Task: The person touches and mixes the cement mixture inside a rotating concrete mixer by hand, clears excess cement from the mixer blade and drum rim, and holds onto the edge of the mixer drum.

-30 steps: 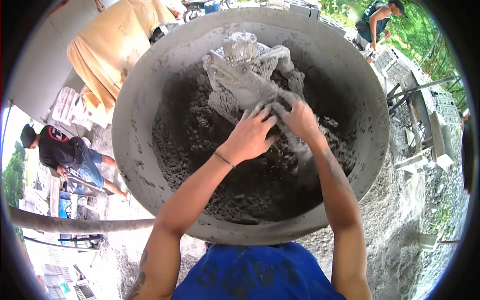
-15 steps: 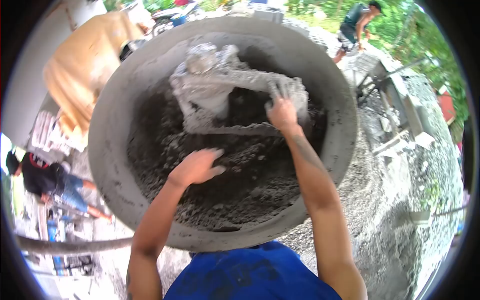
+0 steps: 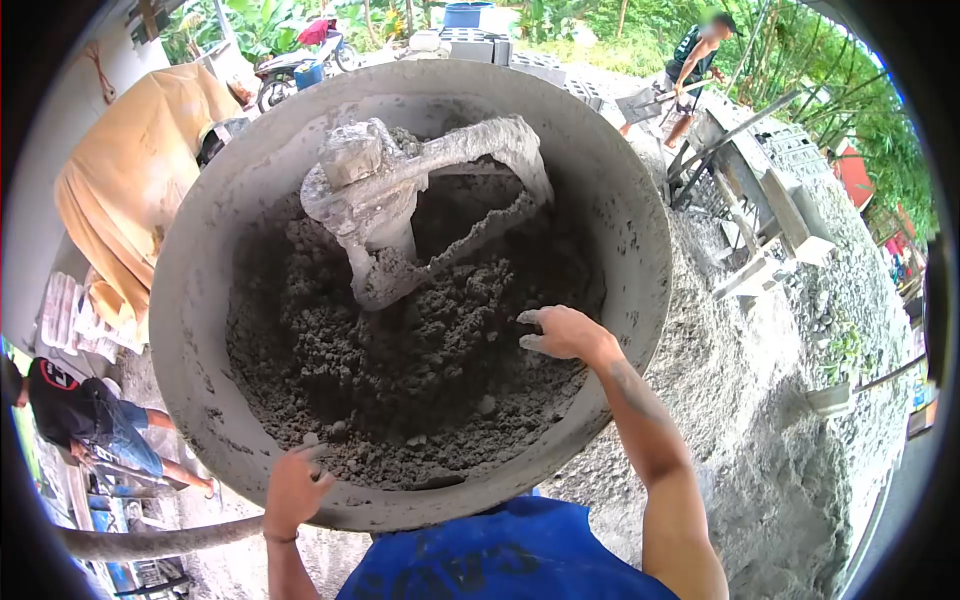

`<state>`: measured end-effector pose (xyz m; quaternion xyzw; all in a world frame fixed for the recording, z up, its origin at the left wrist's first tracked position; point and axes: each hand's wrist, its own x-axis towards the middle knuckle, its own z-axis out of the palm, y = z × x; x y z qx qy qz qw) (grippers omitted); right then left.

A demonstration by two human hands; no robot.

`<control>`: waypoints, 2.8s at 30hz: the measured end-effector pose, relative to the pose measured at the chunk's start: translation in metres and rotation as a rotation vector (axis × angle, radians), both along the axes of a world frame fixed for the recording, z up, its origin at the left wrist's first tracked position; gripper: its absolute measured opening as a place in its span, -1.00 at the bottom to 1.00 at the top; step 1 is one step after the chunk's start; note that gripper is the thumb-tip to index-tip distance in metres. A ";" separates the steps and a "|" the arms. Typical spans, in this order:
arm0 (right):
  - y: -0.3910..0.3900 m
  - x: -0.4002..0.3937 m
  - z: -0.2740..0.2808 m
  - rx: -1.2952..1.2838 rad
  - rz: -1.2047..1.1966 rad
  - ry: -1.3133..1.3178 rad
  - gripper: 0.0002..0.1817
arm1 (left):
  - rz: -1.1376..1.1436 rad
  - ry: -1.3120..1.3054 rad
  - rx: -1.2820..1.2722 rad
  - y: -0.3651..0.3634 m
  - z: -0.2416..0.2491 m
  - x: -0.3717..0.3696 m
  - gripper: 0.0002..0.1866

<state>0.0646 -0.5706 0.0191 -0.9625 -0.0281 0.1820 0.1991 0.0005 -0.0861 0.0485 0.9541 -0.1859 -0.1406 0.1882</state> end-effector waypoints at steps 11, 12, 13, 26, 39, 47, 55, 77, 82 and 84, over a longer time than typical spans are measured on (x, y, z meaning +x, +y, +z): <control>-0.017 -0.003 -0.018 0.043 -0.228 0.094 -0.44 | 0.596 -0.359 -0.119 0.004 -0.031 -0.038 -0.74; -0.017 -0.002 -0.020 0.063 -0.236 0.093 -0.44 | 0.629 -0.358 -0.103 0.010 -0.035 -0.037 -0.74; -0.017 -0.002 -0.021 0.067 -0.203 0.101 -0.44 | 0.670 -0.336 -0.076 0.017 -0.043 -0.037 -0.75; -0.003 -0.001 -0.016 0.051 -0.199 0.181 -0.49 | 0.576 -0.330 -0.179 0.019 -0.040 -0.042 -0.82; -0.004 -0.002 -0.014 0.052 -0.147 0.133 -0.49 | 0.571 -0.220 -0.141 0.016 -0.031 -0.041 -0.77; 0.000 -0.004 -0.009 0.025 -0.131 0.123 -0.48 | 0.530 -0.270 -0.147 0.016 -0.039 -0.041 -0.78; -0.031 0.010 -0.054 0.126 -0.054 -0.060 -0.60 | 0.623 -0.467 -0.122 0.012 -0.025 -0.043 -0.66; 0.033 -0.052 0.052 0.251 -0.258 -0.530 -0.73 | 0.469 -0.604 -0.353 0.044 -0.030 -0.053 -0.85; 0.042 -0.070 0.027 0.438 -0.210 -0.756 -0.63 | 0.298 -0.651 -0.308 0.031 -0.020 -0.056 -0.91; 0.044 -0.074 0.028 0.507 -0.152 -0.707 -0.64 | 0.155 -0.712 -0.292 0.031 -0.024 -0.057 -0.71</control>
